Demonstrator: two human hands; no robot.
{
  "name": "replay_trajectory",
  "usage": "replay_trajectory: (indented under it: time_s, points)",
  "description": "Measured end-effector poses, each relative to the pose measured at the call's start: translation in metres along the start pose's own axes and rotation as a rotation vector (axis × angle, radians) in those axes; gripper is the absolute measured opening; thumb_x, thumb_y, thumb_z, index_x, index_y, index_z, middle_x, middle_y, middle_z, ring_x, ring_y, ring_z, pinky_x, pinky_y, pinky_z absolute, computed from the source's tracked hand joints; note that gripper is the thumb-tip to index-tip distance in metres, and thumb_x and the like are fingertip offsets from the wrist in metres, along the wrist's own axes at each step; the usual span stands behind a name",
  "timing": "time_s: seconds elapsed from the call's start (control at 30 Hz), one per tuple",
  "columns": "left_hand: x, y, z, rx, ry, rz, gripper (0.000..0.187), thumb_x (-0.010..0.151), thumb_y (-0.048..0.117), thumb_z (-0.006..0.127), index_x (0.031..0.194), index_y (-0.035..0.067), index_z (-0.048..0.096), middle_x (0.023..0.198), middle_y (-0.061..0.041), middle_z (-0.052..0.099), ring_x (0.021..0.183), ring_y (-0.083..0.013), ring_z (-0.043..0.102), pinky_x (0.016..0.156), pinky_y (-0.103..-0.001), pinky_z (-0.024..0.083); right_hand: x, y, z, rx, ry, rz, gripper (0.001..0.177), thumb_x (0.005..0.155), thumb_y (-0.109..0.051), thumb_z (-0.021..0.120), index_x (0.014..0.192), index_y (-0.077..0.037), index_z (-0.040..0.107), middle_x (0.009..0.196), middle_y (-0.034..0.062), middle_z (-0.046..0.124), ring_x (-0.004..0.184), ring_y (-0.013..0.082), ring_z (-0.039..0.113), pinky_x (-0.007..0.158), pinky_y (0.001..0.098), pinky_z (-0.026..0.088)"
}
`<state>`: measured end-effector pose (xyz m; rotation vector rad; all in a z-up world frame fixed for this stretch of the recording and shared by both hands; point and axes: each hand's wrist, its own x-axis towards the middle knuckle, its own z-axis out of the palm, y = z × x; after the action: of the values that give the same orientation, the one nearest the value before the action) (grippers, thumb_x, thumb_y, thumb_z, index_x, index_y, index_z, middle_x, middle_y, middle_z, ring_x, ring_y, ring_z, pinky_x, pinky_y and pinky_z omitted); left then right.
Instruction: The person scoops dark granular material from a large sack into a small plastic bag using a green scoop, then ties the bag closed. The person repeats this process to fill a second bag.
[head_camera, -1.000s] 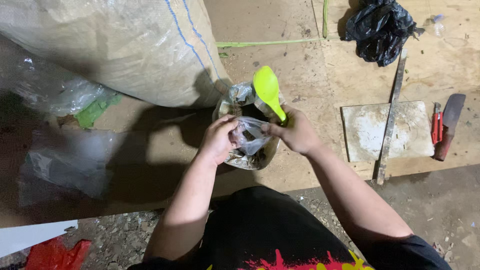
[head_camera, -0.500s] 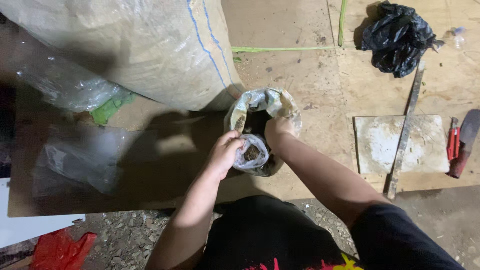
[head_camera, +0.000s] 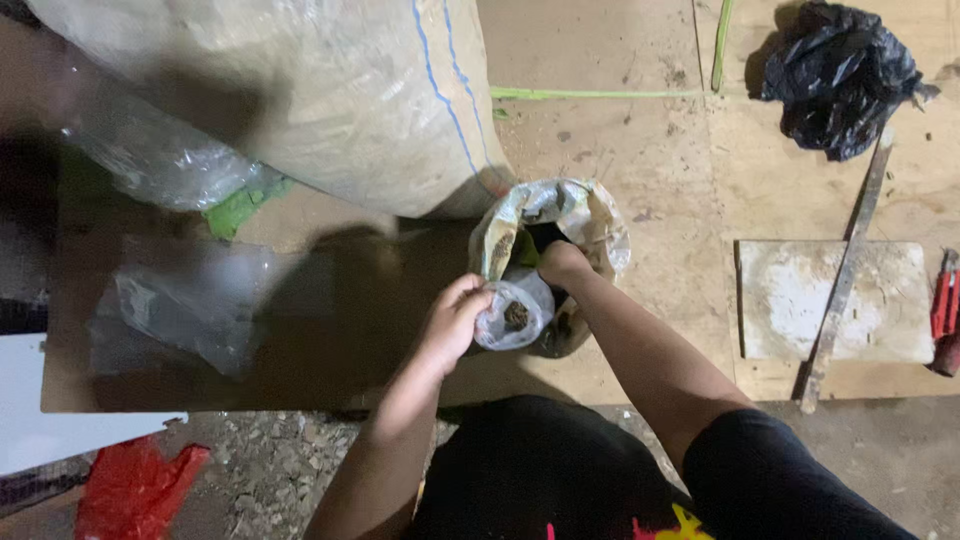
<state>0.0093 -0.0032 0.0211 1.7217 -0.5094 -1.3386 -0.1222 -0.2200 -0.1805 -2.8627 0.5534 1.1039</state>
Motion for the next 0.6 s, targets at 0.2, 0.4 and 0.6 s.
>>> replay_trajectory:
  time_s: [0.2, 0.4, 0.6]
  points:
    - [-0.005, 0.004, 0.0, -0.203, -0.086, 0.184, 0.011, 0.098, 0.015, 0.062, 0.1, 0.004, 0.067, 0.081, -0.001, 0.064, 0.067, -0.0081, 0.054, 0.055, -0.024, 0.044, -0.025, 0.004, -0.013, 0.721, 0.258, 0.166, 0.041, 0.096, -0.032, 0.046, 0.105, -0.007, 0.078, 0.12, 0.0203, 0.071, 0.115, 0.0385, 0.066, 0.102, 0.0444, 0.05]
    - [-0.004, 0.005, -0.005, -0.224, -0.09, 0.226, 0.01, 0.098, 0.013, 0.061, 0.101, 0.005, 0.066, 0.083, 0.0, 0.065, 0.07, -0.0063, 0.058, 0.057, -0.022, 0.047, -0.097, 0.002, -0.057, 1.045, 0.314, 0.305, 0.039, 0.092, -0.037, 0.055, 0.108, -0.009, 0.077, 0.114, 0.02, 0.072, 0.106, 0.0387, 0.069, 0.096, 0.0429, 0.053]
    - [-0.007, 0.006, -0.004, -0.265, -0.12, 0.25, 0.013, 0.099, 0.015, 0.062, 0.104, 0.004, 0.065, 0.085, -0.003, 0.067, 0.066, -0.0086, 0.057, 0.054, -0.024, 0.046, -0.163, 0.001, -0.082, 1.056, 0.419, 0.339, 0.033, 0.091, -0.033, 0.061, 0.105, -0.009, 0.079, 0.105, 0.0207, 0.075, 0.099, 0.0383, 0.072, 0.092, 0.0432, 0.056]
